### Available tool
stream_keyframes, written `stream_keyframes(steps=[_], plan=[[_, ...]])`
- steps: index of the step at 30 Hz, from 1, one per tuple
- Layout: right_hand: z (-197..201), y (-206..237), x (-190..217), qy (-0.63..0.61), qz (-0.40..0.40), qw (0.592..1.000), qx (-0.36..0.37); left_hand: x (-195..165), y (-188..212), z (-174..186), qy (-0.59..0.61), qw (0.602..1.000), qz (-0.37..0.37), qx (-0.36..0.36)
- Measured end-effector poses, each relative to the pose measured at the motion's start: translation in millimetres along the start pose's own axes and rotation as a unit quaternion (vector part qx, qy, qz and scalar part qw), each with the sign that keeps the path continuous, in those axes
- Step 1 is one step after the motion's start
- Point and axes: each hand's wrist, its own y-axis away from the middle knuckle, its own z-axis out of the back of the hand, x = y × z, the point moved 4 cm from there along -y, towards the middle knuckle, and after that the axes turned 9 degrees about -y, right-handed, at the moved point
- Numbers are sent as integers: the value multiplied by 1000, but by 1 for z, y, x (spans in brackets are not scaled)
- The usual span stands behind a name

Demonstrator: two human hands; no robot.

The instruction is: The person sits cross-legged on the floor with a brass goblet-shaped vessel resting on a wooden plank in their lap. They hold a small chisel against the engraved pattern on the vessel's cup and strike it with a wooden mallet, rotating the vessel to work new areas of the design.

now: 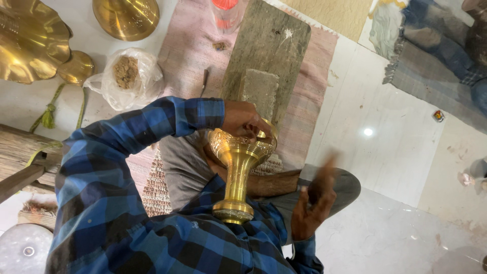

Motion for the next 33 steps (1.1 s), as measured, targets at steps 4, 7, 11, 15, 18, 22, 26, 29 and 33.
stream_keyframes(steps=[4, 7, 11, 15, 18, 22, 26, 29, 33], plan=[[-8, 1, 5, 213, 111, 967, 89, -1, 1, 0, 0, 999, 31, 17], [-8, 1, -10, 269, 23, 953, 139, -2, 6, 4, 34, 999, 5, -36], [-15, 6, -25, 233, -1, 952, 198, 6, 20, 6, 65, 993, -9, -94], [-19, 9, -35, 218, 14, 959, 184, 17, 25, 2, 118, 990, -2, -80], [-19, 4, -39, 282, 30, 934, 216, 20, 23, 0, 117, 990, 8, -79], [-15, -10, -32, 305, 86, 928, 194, 19, 21, 1, 130, 990, 19, -55], [-13, -26, -19, 376, 81, 903, 191, 15, 23, 6, 87, 994, 16, -61], [-9, -35, -5, 206, 35, 967, 148, 14, 25, 6, 77, 994, 17, -78], [-14, -45, 8, 97, 44, 983, 149, 14, 25, 4, 81, 993, -4, -90]])
